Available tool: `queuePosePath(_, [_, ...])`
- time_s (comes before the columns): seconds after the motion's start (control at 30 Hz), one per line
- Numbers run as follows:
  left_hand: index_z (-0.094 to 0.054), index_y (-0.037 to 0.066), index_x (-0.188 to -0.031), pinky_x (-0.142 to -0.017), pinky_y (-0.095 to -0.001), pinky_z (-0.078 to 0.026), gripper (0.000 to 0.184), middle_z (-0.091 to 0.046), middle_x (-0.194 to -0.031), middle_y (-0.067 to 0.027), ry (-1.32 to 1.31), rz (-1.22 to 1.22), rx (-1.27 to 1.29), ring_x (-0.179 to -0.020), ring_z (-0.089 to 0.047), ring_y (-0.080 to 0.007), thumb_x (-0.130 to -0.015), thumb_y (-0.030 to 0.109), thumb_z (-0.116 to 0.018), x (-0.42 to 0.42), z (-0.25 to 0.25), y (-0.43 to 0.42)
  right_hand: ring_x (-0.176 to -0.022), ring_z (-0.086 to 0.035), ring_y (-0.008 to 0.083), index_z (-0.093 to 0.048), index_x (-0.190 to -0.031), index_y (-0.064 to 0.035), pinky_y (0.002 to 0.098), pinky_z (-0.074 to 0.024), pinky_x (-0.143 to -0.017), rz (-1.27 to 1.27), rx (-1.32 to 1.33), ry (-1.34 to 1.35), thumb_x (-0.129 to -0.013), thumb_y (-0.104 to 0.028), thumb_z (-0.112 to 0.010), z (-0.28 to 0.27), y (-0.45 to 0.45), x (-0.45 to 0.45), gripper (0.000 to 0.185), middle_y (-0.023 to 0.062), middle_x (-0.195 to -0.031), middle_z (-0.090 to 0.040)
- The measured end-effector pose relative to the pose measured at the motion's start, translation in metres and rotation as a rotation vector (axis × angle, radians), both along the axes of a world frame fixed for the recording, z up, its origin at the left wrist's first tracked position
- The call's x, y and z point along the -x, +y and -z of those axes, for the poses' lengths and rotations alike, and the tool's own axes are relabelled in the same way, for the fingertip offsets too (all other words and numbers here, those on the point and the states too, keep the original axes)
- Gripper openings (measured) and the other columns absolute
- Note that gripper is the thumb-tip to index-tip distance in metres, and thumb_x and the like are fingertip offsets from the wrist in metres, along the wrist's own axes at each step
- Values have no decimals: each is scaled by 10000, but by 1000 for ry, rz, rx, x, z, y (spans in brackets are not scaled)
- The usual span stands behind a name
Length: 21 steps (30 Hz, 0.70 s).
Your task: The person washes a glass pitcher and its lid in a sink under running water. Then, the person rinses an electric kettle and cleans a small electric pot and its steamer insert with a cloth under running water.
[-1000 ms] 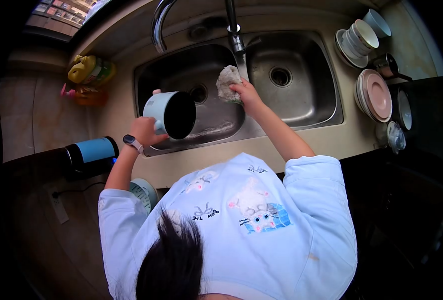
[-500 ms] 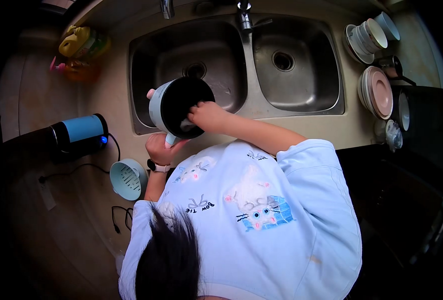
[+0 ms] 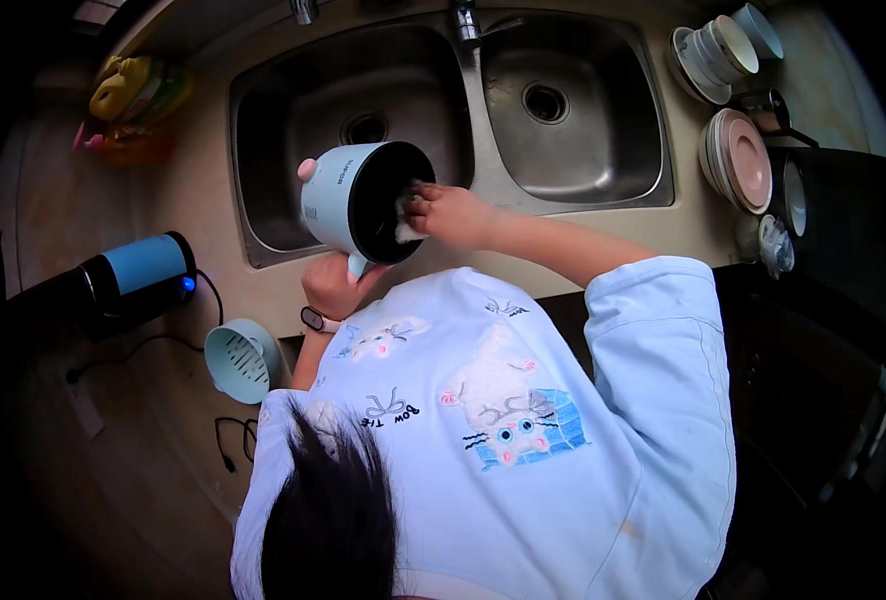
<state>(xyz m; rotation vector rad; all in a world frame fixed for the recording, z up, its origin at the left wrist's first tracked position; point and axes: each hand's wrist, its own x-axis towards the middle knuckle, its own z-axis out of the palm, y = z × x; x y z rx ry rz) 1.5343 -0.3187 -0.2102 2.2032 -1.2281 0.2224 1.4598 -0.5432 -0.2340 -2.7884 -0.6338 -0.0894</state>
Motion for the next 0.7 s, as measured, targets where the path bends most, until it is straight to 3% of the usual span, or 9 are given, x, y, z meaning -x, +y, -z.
queuePosePath(0.13, [-481, 53, -521, -415, -347, -387, 412, -494, -487, -107, -21, 32, -30, -427, -487, -280, -553, 363, -750, -6, 6, -10, -1029, -491, 297, -580, -979, -83, 365, -471, -768, 309, -141, 134, -718, -97, -494, 19, 38, 4, 275, 110, -1024, -559])
queuePosePath(0.17, [-485, 52, -524, -419, -348, -389, 404, -498, -492, -108, -13, 38, -41, -432, -490, -279, -545, 353, -754, -6, 7, -10, -921, -546, 330, -561, -1003, -66, 368, -474, -738, 403, -377, 399, -714, -81, -501, 2, 54, 0, 295, 123, -968, -578])
queuePosePath(0.23, [-496, 47, -535, -427, -352, -395, 393, -505, -501, -111, 37, -6, -36, -446, -497, -282, -536, 340, -758, -5, 13, -11, -799, -586, 298, -543, -1032, -60, 334, -473, -682, 573, -862, 475, -711, -61, -497, -4, 66, -20, 324, 135, -885, -593])
queuePosePath(0.3, [-507, 41, -545, -435, -355, -400, 382, -513, -510, -113, 88, -44, -35, -459, -505, -285, -528, 326, -762, -5, 20, -11, -862, -558, 207, -539, -1041, -20, 289, -436, -723, 713, -1741, 884, -714, -10, -481, -31, 66, -42, 333, 157, -907, -586])
queuePosePath(0.37, [-533, 34, -574, -451, -362, -414, 358, -526, -527, -117, 217, -175, 0, -488, -520, -298, -518, 302, -765, -4, 24, -12, -848, -550, 190, -561, -1002, -23, 285, -421, -749, 711, -1787, 868, -722, -13, -474, -30, 64, -45, 294, 140, -916, -588])
queuePosePath(0.47, [-541, 30, -586, -450, -361, -417, 388, -532, -535, -123, 232, -211, -5, -491, -522, -307, -517, 336, -769, -9, 10, -12, -955, -528, 271, -585, -1003, -90, 325, -409, -834, 244, -728, 584, -711, -30, -486, -15, 34, -28, 314, 69, -1043, -565])
queuePosePath(0.5, [-534, 30, -577, -443, -360, -415, 407, -530, -531, -123, 247, -214, 5, -486, -519, -307, -514, 355, -771, -11, 8, -9, -955, -528, 271, -585, -1003, -90, 325, -409, -834, 245, -730, 587, -711, -30, -486, -11, 15, -24, 314, 69, -1043, -565])
queuePosePath(0.57, [-495, 30, -531, -423, -345, -400, 459, -506, -497, -123, 120, -56, -83, -449, -500, -292, -514, 400, -766, -26, 15, -5, -1001, -505, 250, -605, -948, -97, 328, -392, -879, -71, -114, 131, -698, -71, -515, -3, -21, -24, 267, 62, -980, -584])
queuePosePath(0.7, [-491, 26, -527, -424, -339, -397, 463, -504, -499, -123, 219, -53, -87, -447, -497, -286, -518, 399, -765, -32, 5, -15, -1032, -485, 251, -611, -882, -96, 335, -342, -947, -248, 143, -138, -690, -123, -525, 6, -42, -45, 212, 60, -988, -577])
